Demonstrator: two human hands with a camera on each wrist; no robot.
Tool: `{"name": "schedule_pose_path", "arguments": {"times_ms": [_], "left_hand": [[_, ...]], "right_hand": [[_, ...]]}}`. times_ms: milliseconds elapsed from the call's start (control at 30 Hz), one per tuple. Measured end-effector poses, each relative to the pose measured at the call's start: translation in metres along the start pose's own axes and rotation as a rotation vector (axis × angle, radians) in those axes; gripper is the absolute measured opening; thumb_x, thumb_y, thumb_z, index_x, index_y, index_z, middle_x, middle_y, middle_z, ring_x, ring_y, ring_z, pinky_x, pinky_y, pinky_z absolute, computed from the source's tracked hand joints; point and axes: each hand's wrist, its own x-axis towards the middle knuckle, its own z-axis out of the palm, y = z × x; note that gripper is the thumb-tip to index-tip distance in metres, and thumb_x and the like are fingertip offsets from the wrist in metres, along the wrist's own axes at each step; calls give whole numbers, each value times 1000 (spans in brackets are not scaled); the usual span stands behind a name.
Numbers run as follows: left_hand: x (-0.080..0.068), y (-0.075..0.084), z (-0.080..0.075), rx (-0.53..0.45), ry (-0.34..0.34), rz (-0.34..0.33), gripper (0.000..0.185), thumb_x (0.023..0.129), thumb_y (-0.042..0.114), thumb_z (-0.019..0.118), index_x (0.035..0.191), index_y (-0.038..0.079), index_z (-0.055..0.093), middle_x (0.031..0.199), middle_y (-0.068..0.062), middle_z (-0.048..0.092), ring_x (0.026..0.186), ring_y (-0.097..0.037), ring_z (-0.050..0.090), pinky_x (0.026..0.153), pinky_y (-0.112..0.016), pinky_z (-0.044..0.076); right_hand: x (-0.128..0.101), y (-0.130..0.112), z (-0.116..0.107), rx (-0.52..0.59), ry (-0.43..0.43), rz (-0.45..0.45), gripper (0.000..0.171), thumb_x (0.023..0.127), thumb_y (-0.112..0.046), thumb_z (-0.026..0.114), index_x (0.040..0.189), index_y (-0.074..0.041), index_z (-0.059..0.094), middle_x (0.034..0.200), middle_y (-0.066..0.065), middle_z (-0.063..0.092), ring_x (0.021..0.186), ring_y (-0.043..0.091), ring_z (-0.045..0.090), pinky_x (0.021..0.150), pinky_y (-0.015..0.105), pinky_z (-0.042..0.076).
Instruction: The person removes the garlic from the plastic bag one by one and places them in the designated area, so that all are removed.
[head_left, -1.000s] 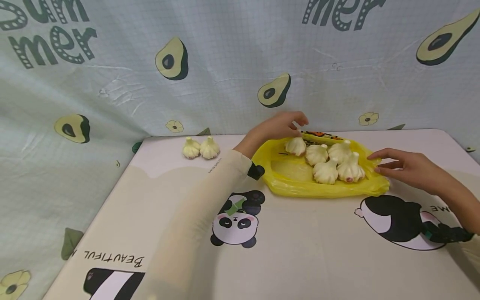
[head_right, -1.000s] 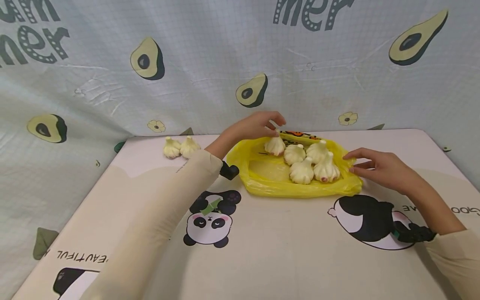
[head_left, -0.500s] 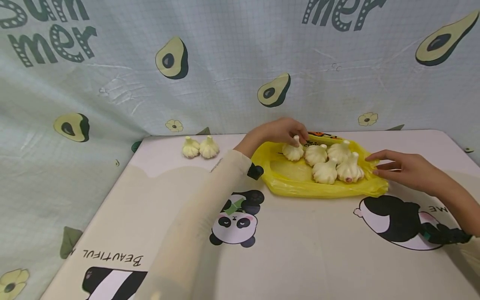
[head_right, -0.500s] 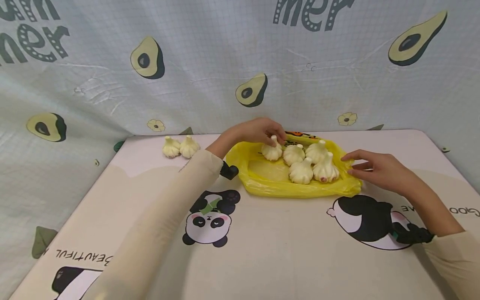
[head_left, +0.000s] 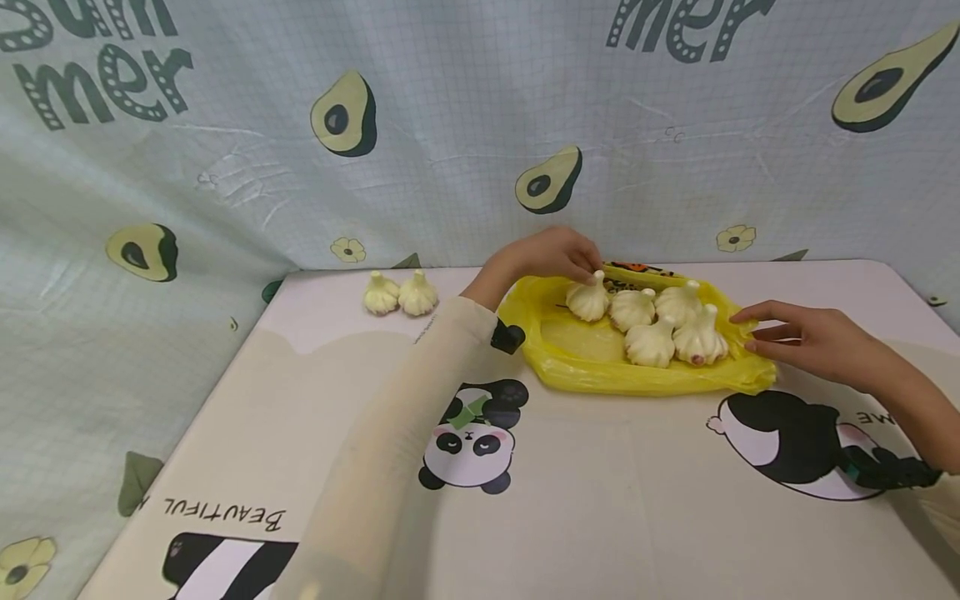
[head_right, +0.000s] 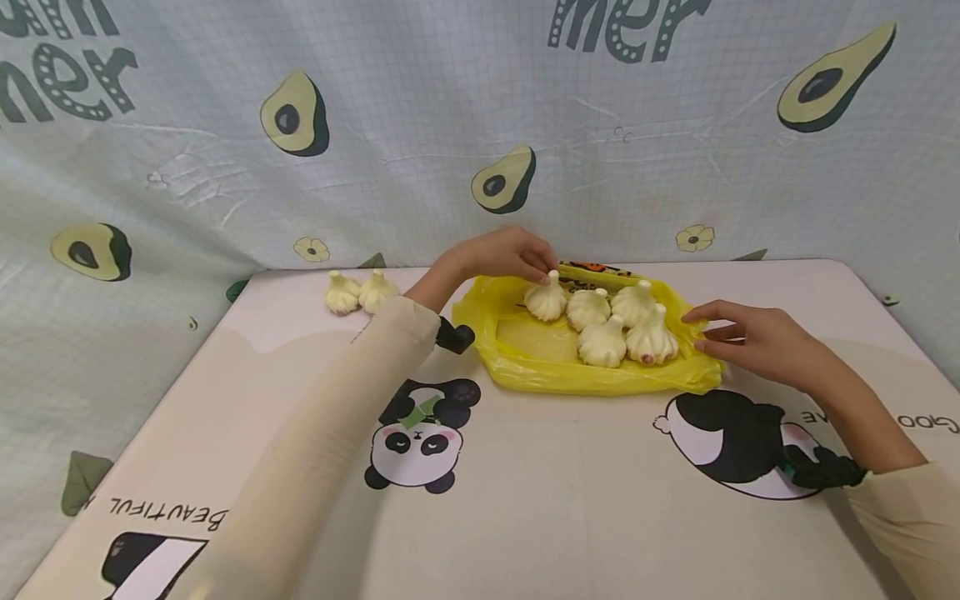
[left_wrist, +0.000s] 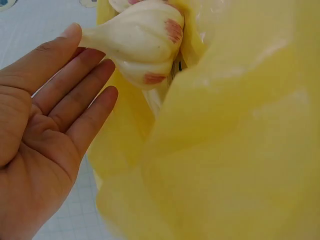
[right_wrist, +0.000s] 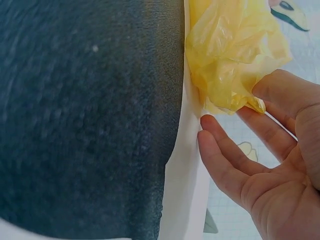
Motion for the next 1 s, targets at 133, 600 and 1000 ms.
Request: {"name": "schedule_pose_path", "arguments": {"times_ms": [133,600,1000], "left_hand": [[2,2,4,5,16,13,25,100,18,68,121,6,72,120,-5,72,110,-17,66,94,-22,51],[4,-3,14,-53,18,1,28,103,13,61,128,3,69,125,-8,70,114,-18,64,94,-23,51],[0,-5,24,-120,17,-16,29,105,21,58,126,3,69,110,-5,70,91,-16,57,82,-23,48]], "right_hand": [[0,-1,0,-7,-1,5,41,98,-24,70,136,-10,58,138,31,56,114,55,61,82,55,58],[0,-5,-2,-19,-19,16,44,98,-22,70,138,-7,57,138,33,55,116,55,60,86,60,56],[0,-4,-1,-11,-22,24,45,98,-24,70,138,-8,56,139,33,54,117,56,59,86,60,56]]}}
